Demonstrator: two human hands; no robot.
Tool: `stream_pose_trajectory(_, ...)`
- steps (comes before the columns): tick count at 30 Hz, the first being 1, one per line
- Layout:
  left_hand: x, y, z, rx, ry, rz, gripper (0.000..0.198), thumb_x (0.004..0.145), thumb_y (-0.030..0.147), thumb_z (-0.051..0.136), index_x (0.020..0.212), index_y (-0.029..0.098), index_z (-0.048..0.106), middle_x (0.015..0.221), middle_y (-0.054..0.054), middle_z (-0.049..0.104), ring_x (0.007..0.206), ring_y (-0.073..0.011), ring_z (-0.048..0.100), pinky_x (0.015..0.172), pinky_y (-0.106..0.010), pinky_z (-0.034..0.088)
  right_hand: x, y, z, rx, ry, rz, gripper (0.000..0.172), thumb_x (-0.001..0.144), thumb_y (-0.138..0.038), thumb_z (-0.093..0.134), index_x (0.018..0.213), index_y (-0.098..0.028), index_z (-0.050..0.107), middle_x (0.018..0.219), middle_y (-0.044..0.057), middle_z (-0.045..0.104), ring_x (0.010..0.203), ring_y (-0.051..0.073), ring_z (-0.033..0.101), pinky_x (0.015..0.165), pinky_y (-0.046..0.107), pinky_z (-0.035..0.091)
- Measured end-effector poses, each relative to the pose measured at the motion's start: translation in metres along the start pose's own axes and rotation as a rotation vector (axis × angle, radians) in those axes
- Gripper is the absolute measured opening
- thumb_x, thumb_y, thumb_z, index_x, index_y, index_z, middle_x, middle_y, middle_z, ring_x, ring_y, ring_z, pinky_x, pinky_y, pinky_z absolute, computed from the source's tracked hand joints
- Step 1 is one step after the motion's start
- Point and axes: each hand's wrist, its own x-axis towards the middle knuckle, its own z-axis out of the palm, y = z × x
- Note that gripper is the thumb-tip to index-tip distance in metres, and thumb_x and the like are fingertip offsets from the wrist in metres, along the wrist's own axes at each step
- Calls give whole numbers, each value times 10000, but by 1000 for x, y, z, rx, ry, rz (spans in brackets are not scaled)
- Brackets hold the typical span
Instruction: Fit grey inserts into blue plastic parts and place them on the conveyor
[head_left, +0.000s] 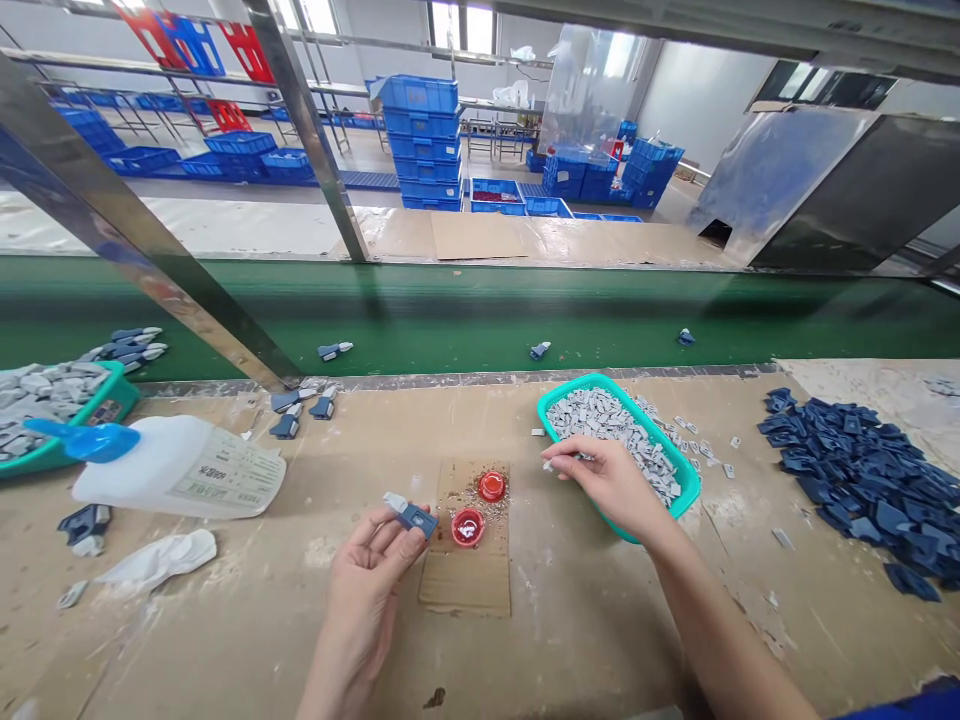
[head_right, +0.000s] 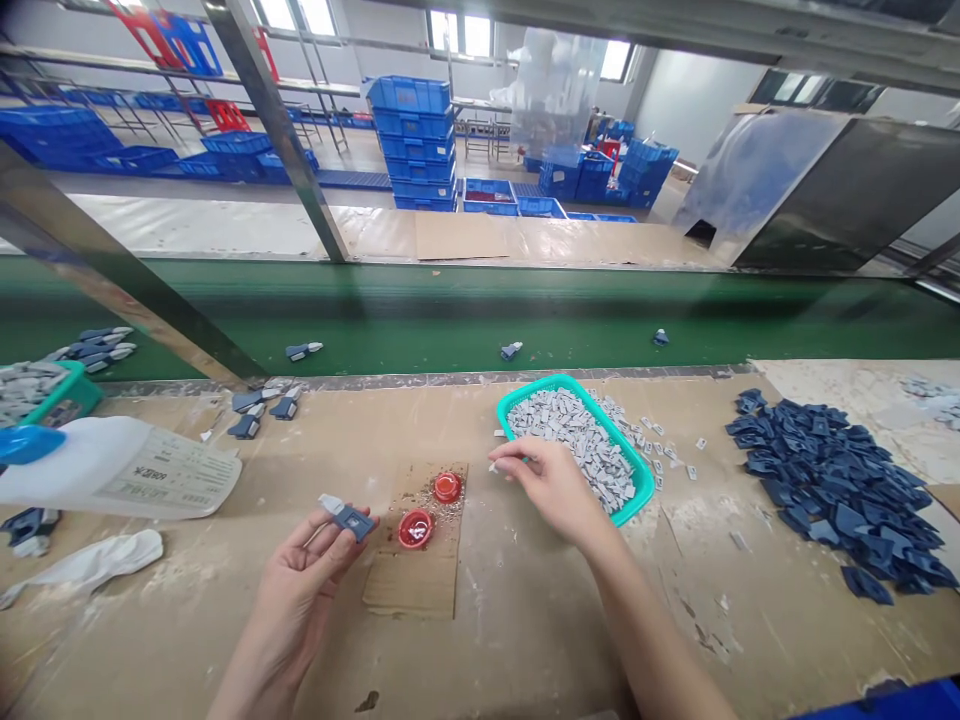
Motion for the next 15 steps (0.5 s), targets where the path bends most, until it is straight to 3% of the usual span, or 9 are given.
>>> stream_pose_trajectory(6, -5, -2, 0, -3, 18, 22, 366, 579, 227, 827, 885, 162, 638, 863, -45, 727, 838, -144, 674, 756, -180, 509, 6, 6, 43, 24, 0, 31, 120, 814, -276, 585, 774, -208, 676, 792, 7, 691, 735, 165, 617, 679, 271, 478)
stream_pose_trajectory(15, -6, 0, -1, 8, 21, 54, 353, 590, 221, 818, 886, 169, 632, 902, -50, 730, 856, -144, 676, 785, -192, 507, 9, 17, 68, 198, 52, 212, 253, 737, -410, 672, 764, -158, 673, 751, 70, 708, 716, 205, 647, 613, 287, 509)
